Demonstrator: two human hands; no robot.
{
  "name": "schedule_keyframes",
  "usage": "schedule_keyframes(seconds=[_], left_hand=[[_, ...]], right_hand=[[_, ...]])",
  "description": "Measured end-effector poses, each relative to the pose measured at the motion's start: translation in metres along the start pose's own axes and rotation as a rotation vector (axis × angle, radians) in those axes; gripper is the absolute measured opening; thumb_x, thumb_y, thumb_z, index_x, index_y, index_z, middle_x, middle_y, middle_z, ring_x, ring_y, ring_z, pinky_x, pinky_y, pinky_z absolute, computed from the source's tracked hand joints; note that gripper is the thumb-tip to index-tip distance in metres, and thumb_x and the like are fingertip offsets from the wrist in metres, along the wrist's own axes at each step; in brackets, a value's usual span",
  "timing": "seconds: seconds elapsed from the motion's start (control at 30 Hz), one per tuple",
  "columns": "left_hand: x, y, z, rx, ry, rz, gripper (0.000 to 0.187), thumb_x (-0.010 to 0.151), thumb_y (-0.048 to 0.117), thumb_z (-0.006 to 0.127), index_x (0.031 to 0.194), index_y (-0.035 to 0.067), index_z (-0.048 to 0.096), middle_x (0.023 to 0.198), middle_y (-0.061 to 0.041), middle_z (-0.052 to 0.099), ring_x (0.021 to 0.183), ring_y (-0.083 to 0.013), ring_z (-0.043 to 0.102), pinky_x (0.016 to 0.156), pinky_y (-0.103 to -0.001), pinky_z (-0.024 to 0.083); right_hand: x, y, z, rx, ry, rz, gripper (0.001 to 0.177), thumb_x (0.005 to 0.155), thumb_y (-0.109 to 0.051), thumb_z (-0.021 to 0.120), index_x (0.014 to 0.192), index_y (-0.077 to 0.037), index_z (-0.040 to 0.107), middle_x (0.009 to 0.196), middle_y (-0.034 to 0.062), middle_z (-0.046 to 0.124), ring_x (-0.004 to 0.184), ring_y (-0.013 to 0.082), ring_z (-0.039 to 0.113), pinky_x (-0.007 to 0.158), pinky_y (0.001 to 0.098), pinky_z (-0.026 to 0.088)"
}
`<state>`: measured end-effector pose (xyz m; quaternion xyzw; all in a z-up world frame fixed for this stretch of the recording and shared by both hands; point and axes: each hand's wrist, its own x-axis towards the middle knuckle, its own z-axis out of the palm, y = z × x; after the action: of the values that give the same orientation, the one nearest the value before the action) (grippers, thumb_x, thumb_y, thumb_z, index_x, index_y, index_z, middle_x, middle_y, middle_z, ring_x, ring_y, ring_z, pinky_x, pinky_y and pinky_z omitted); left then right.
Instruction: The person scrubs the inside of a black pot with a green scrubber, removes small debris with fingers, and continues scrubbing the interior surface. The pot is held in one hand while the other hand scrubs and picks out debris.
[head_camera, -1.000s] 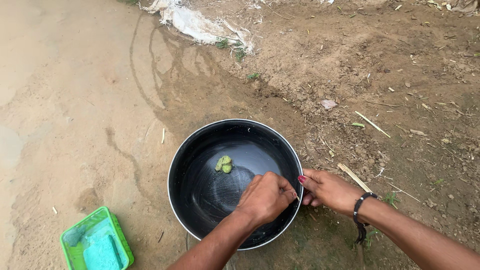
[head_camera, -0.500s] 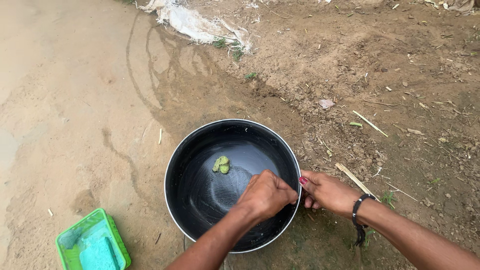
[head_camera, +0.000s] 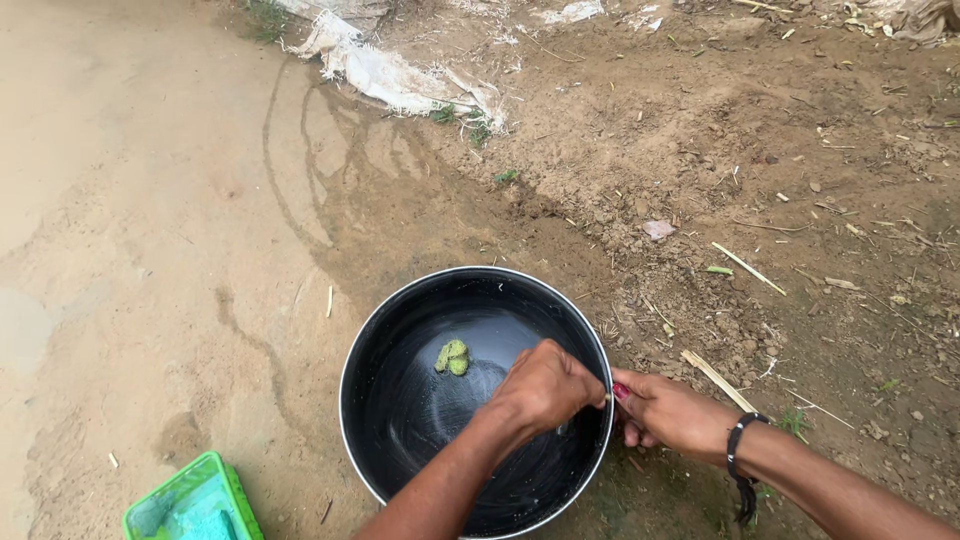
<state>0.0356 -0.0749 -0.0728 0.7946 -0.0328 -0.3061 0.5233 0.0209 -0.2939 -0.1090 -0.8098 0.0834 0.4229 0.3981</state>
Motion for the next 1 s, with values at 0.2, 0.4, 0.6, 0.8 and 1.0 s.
schedule_keyframes(seconds=[0.2, 0.4, 0.6, 0.8, 1.0], left_hand=[[0.011, 0.003, -0.002, -0.057, 0.041, -0.044, 0.013, 0.081, 0.02, 0.073, 0.081, 0.011, 0.083, 0.075, -0.01, 0.077, 0.067, -0.0186, 0.071, 0.075, -0.037, 0.058], [0.015, 0.011, -0.005, -0.008, 0.087, -0.04, 0.01, 0.078, 0.018, 0.076, 0.077, 0.009, 0.081, 0.081, -0.011, 0.079, 0.08, -0.0207, 0.077, 0.084, -0.038, 0.06], [0.016, 0.019, -0.005, -0.024, 0.064, -0.057, 0.01, 0.079, 0.019, 0.077, 0.08, 0.011, 0.082, 0.086, -0.011, 0.08, 0.086, -0.0211, 0.077, 0.09, -0.037, 0.057], [0.026, 0.022, -0.002, 0.018, 0.127, -0.082, 0.019, 0.078, 0.024, 0.077, 0.083, 0.007, 0.083, 0.09, -0.015, 0.081, 0.09, -0.024, 0.078, 0.091, -0.037, 0.058], [0.025, 0.017, -0.003, -0.073, 0.352, -0.096, 0.019, 0.081, 0.024, 0.073, 0.093, 0.013, 0.083, 0.094, -0.016, 0.079, 0.095, -0.0272, 0.077, 0.092, -0.039, 0.058]], right_hand=[[0.005, 0.005, -0.007, 0.029, -0.036, 0.088, 0.052, 0.106, -0.02, 0.035, 0.158, -0.026, 0.032, 0.088, 0.0013, 0.059, 0.078, 0.0108, 0.063, 0.073, 0.0266, 0.059], [0.012, 0.012, -0.013, 0.064, -0.086, 0.061, 0.05, 0.106, -0.021, 0.035, 0.156, -0.019, 0.042, 0.084, 0.001, 0.057, 0.077, 0.0109, 0.061, 0.074, 0.0279, 0.058], [0.01, 0.009, -0.014, -0.031, -0.072, 0.043, 0.052, 0.105, -0.023, 0.04, 0.157, -0.02, 0.036, 0.088, 0.0, 0.06, 0.079, 0.0106, 0.061, 0.075, 0.0277, 0.057], [-0.008, -0.024, -0.011, -0.146, 0.005, 0.09, 0.062, 0.104, -0.029, 0.039, 0.162, -0.029, 0.017, 0.086, 0.0018, 0.06, 0.077, 0.0112, 0.063, 0.075, 0.0292, 0.059], [-0.026, -0.045, -0.005, -0.274, 0.079, 0.138, 0.068, 0.106, -0.035, 0.037, 0.164, -0.041, 0.002, 0.088, 0.0032, 0.064, 0.076, 0.0138, 0.061, 0.076, 0.0318, 0.056]])
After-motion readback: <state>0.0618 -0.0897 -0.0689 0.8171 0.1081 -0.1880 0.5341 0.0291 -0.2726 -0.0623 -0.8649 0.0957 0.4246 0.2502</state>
